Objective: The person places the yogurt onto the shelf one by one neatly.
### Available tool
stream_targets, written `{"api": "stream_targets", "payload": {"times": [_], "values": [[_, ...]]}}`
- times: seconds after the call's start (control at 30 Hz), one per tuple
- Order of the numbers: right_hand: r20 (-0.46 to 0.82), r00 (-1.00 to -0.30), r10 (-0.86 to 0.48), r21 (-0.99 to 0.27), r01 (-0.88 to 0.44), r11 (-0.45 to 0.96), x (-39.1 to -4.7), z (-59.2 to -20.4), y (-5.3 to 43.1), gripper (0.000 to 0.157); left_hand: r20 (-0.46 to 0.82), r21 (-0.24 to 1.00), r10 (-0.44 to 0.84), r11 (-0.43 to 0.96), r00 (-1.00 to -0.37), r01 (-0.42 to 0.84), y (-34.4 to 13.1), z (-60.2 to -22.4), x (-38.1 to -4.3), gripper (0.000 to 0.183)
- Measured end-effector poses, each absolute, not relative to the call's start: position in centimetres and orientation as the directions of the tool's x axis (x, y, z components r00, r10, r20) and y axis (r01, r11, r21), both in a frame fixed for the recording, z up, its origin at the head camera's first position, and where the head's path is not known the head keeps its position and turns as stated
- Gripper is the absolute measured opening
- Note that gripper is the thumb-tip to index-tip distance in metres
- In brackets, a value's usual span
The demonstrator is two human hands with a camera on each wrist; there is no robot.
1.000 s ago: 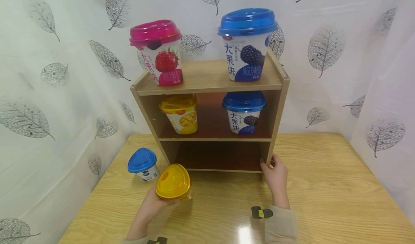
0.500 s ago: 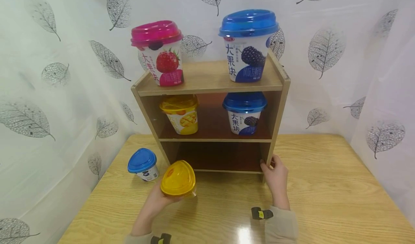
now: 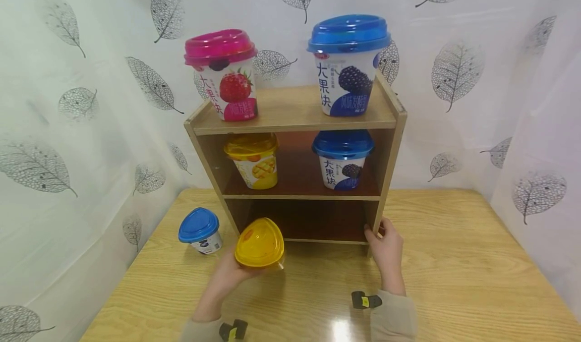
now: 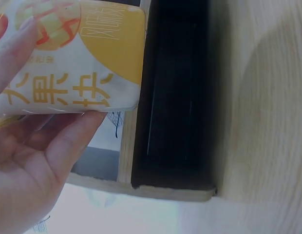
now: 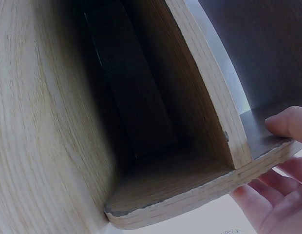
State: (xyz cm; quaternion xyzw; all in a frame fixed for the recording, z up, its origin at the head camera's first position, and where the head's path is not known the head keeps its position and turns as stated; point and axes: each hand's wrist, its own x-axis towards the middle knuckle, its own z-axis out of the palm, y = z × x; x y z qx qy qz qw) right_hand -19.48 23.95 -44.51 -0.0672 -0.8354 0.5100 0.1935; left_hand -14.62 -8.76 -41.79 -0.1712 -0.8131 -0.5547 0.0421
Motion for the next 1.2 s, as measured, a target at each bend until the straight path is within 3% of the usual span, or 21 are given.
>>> {"api": "stream_targets", "payload": {"times": [0.3, 0.57, 0.9, 1.2], "values": [[0.256, -0.916, 0.31, -0.882, -0.09, 0.463, -19.5, -44.7, 24.0, 0.035, 0.235, 0.886, 0.244, 0.344, -0.941, 0.311, -6.9, -38.8, -14.3, 0.06], [0.246, -0.917, 0.315, -0.886, -0.08, 0.458, -19.5, -44.6, 23.9, 0.035, 0.227, 0.863, 0.21, 0.409, -0.951, 0.296, -5.9, -41.0, -16.1, 0.069], [0.268, -0.911, 0.314, -0.876, -0.094, 0.473, -19.6, -44.7, 23.9, 0.034, 0.268, 0.885, 0.246, 0.318, -0.931, 0.339, -3.5, -40.4, -17.6, 0.073], [0.259, -0.913, 0.314, -0.882, -0.091, 0.463, -19.5, -44.4, 23.9, 0.034, 0.266, 0.883, 0.262, 0.319, -0.928, 0.343, -2.1, -40.2, -18.3, 0.072]]}}
